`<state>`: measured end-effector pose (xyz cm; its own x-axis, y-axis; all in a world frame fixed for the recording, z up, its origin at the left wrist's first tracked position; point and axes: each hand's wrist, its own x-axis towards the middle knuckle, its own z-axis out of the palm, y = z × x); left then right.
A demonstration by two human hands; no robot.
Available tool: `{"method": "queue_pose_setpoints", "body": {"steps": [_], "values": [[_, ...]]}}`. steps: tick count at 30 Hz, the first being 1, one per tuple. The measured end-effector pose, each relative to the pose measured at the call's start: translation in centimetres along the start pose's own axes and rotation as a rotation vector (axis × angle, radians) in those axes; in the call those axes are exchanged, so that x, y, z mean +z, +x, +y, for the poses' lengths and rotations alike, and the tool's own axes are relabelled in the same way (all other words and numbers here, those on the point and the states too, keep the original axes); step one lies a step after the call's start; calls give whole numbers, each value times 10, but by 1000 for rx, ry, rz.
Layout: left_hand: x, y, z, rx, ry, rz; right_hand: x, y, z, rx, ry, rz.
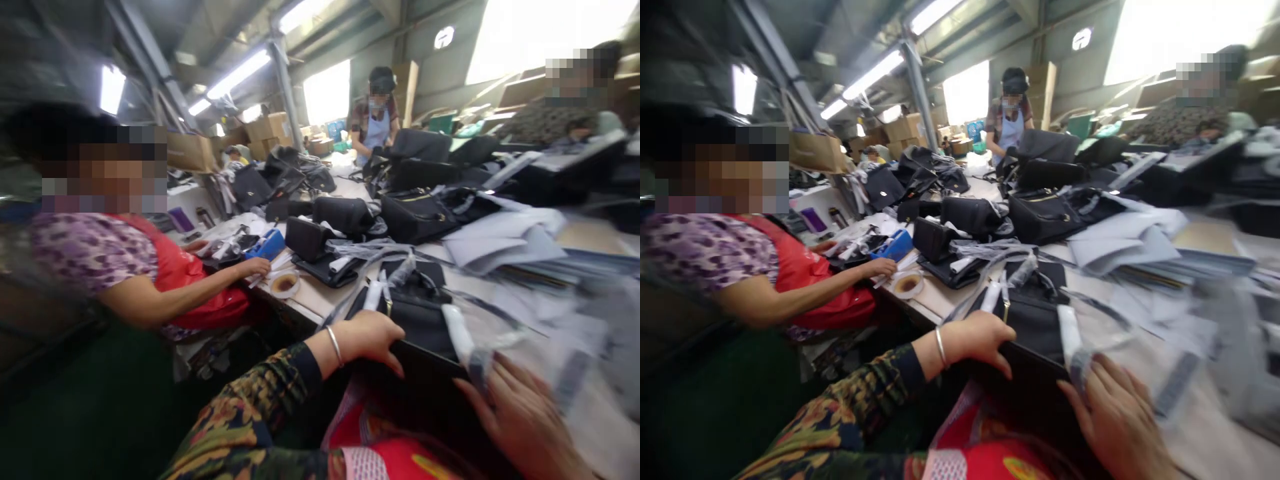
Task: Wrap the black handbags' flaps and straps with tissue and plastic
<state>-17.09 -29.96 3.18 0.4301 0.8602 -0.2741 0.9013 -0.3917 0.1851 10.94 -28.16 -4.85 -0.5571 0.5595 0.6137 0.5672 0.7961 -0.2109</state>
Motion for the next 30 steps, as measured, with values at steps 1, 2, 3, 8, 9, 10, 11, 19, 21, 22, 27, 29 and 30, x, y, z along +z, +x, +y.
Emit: {"method": "queue_pose_setpoints", "body": {"steps": [1, 2, 3, 8, 9, 10, 11, 19, 21, 22, 27, 29, 30], "values": [[4, -2, -3, -9, -13, 62, -4, 4, -6, -14, -59, -13], [8, -3, -6, -23, -27, 116, -7, 8, -12, -22, -94, -38], [12, -3, -8, -30, -41, 149, -9, 11, -16, -18, -107, -54], [9, -3, -6, 25, 10, 157, -18, 18, -25, 38, -119, -74], [6, -3, -4, 34, 39, 160, -21, 18, -26, 46, -112, -65], [2, -2, -2, 40, 69, 164, -23, 18, -27, 57, -102, -54], [-1, -2, 0, 44, 98, 165, -25, 18, -28, 68, -84, -49], [12, 0, -8, 56, 157, 164, -20, 14, -29, 107, 125, -28], [16, -7, -7, 85, 156, 206, -22, 8, -27, 148, 159, 16], [17, -10, -5, 90, 155, 227, -22, 5, -26, 185, 168, 41], [21, -20, 2, 90, 141, 287, -24, -14, -30, 359, 153, 61], [22, -20, 2, 93, 123, 276, -24, -18, -33, 379, 145, 39], [21, -19, 2, 92, 110, 265, -24, -18, -33, 384, 149, 29]]}}
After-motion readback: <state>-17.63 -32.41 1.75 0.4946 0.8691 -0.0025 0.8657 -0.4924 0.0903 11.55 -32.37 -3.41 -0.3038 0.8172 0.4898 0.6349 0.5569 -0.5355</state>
